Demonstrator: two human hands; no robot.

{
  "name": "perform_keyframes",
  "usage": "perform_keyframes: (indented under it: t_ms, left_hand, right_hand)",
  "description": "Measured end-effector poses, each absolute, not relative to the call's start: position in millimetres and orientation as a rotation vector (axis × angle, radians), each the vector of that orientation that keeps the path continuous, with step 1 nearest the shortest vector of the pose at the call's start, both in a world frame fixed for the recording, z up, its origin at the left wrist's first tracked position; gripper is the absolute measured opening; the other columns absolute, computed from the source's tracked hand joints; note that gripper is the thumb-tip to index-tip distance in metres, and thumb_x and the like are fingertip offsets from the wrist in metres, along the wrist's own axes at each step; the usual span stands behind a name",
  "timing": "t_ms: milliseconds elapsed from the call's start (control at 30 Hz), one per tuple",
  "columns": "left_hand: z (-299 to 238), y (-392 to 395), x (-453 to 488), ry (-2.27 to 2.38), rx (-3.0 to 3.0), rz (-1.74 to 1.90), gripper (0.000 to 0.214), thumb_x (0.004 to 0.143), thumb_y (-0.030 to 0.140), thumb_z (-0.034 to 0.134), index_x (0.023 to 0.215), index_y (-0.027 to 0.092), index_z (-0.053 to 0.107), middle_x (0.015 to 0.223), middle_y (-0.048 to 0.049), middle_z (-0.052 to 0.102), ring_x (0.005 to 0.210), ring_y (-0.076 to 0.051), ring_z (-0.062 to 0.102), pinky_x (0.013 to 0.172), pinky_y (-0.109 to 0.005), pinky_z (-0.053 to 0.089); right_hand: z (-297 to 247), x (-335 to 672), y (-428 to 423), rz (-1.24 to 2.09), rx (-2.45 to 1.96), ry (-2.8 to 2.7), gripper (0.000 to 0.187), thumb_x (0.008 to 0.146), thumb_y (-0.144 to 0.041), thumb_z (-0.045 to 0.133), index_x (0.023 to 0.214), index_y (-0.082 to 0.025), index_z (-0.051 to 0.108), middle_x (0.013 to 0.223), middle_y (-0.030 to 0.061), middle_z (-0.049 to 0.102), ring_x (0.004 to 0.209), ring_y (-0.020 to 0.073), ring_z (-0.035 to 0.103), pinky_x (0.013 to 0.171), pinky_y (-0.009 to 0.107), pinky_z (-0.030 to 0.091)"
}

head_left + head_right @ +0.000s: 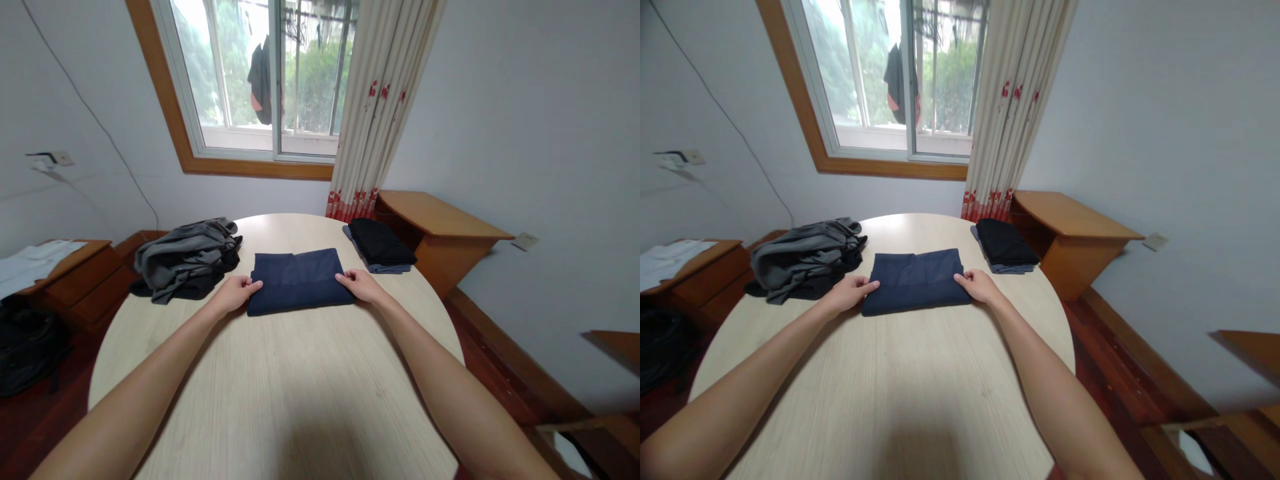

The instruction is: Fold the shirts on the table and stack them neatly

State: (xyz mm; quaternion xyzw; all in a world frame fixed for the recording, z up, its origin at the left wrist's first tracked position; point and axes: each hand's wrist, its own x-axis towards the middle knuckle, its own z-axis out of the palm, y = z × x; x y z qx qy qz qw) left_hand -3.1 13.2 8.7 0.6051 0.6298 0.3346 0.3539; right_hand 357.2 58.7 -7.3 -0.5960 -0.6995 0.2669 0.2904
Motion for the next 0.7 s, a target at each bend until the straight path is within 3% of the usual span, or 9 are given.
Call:
perform_keyframes:
  t_ms: [167, 433, 700]
  left_hand:
    - [17, 9, 1, 1.473, 1.426, 0.888, 0.052, 0.059, 0.065, 0.073, 0.055, 0.022, 0.045, 0.046, 0.0044, 0.047, 0.043, -0.01, 0.041, 0.047, -0.025, 0.027]
    - [37, 3, -14, 1.393, 1.421, 0.672, 0.044, 0.06, 0.055, 0.078, 0.061, 0.019, 0.053, 0.048, 0.0004, 0.058, 0.043, -0.01, 0.046, 0.045, -0.022, 0.024]
    - [16, 9, -13, 1.443, 1.326, 0.531, 0.041, 0.061, 0.051, 0.078, 0.059, 0.019, 0.051, 0.044, -0.0005, 0.057, 0.041, -0.011, 0.05, 0.042, -0.022, 0.021]
  right_hand:
    - [-3, 354, 58, 0.777, -1.55, -1.805, 0.05, 0.069, -0.066, 0.066, 0.054, -0.021, 0.047, 0.052, -0.0039, 0.045, 0.054, 0.0118, 0.041, 0.054, 0.026, 0.029]
    - [12, 361, 49, 1.048, -1.306, -1.557, 0.05, 0.058, -0.059, 0.078, 0.053, -0.021, 0.045, 0.051, -0.0033, 0.048, 0.05, 0.0098, 0.041, 0.052, 0.025, 0.03]
    - [10, 356, 46, 1.119, -1.61, -1.659, 0.048, 0.069, -0.048, 0.079, 0.051, -0.022, 0.044, 0.04, -0.0044, 0.046, 0.039, 0.008, 0.039, 0.042, 0.023, 0.026]
